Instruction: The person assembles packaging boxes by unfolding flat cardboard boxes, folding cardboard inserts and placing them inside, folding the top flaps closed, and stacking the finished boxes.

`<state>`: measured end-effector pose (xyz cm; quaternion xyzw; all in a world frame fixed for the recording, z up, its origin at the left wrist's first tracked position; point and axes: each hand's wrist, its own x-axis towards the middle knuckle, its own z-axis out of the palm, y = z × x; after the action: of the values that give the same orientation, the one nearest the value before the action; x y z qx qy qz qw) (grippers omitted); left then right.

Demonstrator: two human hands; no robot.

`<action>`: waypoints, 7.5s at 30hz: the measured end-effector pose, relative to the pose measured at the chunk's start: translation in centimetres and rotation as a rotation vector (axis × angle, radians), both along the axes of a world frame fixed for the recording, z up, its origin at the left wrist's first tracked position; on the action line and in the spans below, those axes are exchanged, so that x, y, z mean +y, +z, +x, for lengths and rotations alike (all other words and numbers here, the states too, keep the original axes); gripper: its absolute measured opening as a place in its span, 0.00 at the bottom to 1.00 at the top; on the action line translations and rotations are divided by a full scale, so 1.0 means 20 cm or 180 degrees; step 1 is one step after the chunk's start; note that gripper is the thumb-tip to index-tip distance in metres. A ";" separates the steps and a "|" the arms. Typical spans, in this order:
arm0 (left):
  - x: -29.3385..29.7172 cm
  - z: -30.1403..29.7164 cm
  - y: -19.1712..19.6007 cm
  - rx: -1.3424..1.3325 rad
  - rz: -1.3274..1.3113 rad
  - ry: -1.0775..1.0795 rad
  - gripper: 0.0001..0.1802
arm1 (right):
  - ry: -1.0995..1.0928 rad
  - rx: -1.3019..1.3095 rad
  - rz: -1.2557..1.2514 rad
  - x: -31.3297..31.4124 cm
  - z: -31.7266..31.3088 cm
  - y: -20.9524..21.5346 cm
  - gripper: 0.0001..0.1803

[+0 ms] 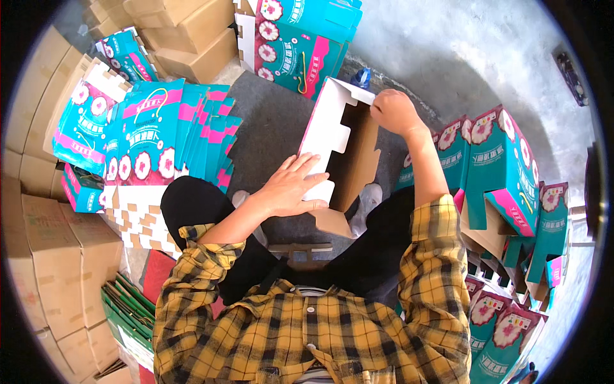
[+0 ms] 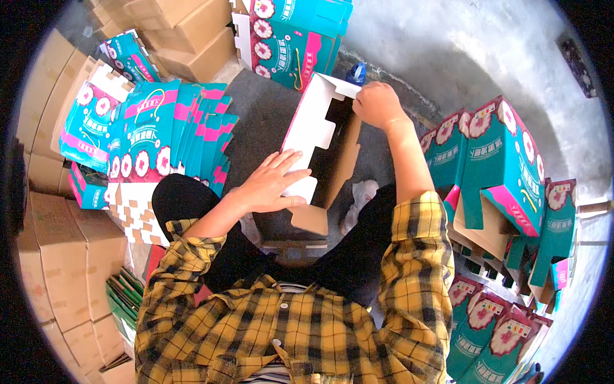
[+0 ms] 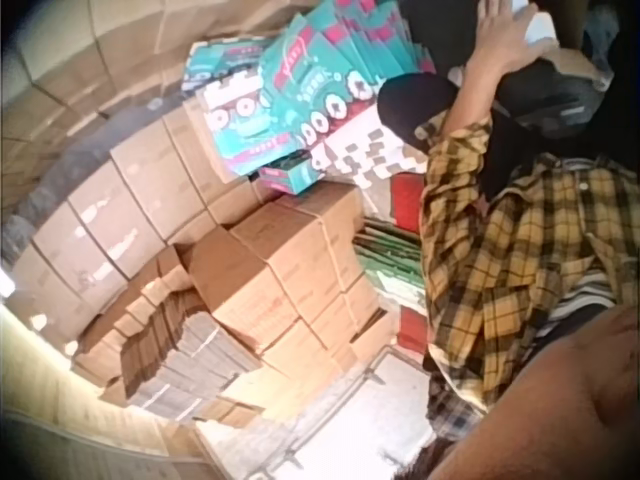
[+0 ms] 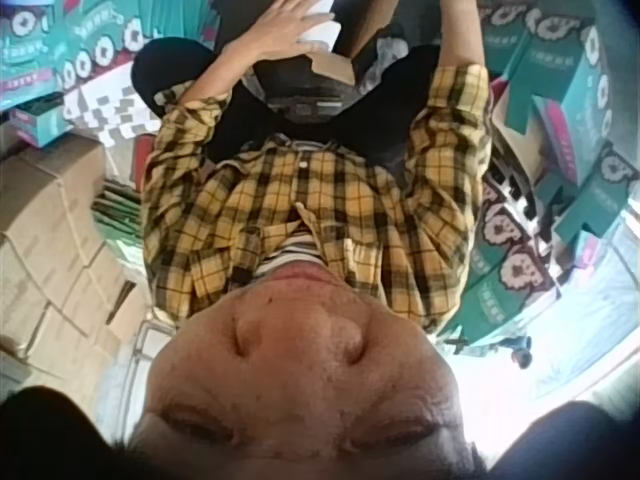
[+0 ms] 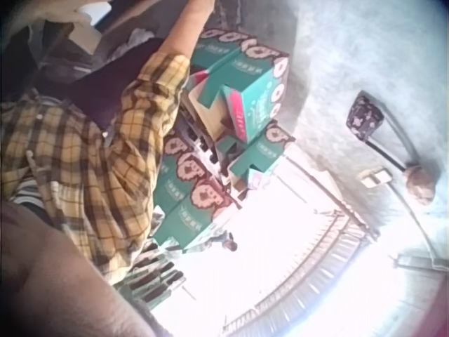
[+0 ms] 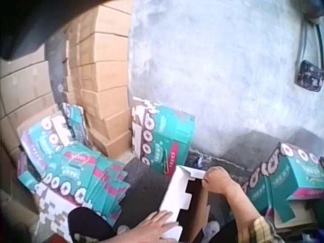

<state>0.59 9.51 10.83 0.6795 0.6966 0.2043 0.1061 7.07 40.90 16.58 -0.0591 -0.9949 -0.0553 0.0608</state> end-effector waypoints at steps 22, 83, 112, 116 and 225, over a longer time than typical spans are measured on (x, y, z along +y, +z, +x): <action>0.11 0.54 -0.11 0.0889 0.0757 0.1326 0.24 | -0.0422 -0.0344 -0.0117 -0.02 0.02 -0.07 0.12; -0.12 0.22 -0.19 0.0550 0.0379 0.1754 0.27 | 0.0479 -0.1173 -0.0599 -0.31 0.22 -0.24 0.30; -0.38 -0.23 -0.63 -0.6346 -0.0243 0.3286 0.27 | -0.2260 -0.0571 -0.4871 -0.01 0.25 -0.39 0.37; -0.40 -0.22 -0.57 -0.6356 0.0781 0.2824 0.20 | -0.1552 -0.0179 -0.5598 0.08 0.25 -0.36 0.35; -0.29 -0.04 -0.28 -0.0358 -0.0711 0.2266 0.26 | 0.0787 -0.1215 0.0095 -0.29 0.13 -0.60 0.36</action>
<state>-0.28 3.78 5.27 0.3669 0.9002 0.1881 0.1399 9.70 35.13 4.58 0.0757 -0.9871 -0.0724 -0.1213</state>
